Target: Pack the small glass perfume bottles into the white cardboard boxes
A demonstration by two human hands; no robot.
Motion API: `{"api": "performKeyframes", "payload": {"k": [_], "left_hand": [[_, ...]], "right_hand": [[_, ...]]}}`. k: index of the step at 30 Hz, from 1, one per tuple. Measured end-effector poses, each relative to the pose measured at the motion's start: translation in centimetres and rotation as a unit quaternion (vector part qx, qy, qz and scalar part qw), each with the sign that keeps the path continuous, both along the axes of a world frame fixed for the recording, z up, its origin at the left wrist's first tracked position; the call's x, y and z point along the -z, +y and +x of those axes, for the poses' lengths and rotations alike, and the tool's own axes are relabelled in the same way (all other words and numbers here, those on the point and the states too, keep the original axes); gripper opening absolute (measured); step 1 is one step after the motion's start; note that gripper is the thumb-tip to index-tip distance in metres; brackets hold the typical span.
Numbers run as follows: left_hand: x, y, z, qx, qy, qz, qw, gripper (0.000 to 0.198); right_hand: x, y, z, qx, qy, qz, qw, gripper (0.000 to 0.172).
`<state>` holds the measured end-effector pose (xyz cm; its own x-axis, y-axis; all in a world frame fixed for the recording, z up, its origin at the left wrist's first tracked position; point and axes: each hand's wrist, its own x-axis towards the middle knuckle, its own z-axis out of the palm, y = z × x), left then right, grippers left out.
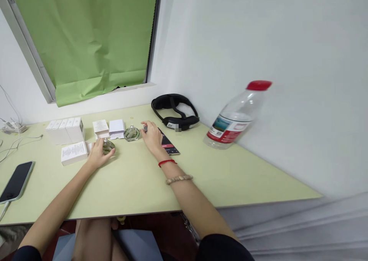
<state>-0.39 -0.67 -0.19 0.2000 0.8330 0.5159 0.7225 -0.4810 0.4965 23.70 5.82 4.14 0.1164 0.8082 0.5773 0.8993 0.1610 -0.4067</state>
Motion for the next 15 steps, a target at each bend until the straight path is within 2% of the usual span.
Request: {"api": "performKeyframes", "payload": {"k": [6,15], "left_hand": [[-0.06,-0.04,-0.04,0.002,0.0,0.001,1.0,0.039],[0.18,0.01,0.04,-0.005,0.008,0.014,1.0,0.041]], "right_hand": [[0.8,0.68,0.47,-0.025,0.015,-0.027,0.999,0.033],[0.83,0.75,0.49,-0.012,-0.002,-0.039,0.999,0.029]]}}
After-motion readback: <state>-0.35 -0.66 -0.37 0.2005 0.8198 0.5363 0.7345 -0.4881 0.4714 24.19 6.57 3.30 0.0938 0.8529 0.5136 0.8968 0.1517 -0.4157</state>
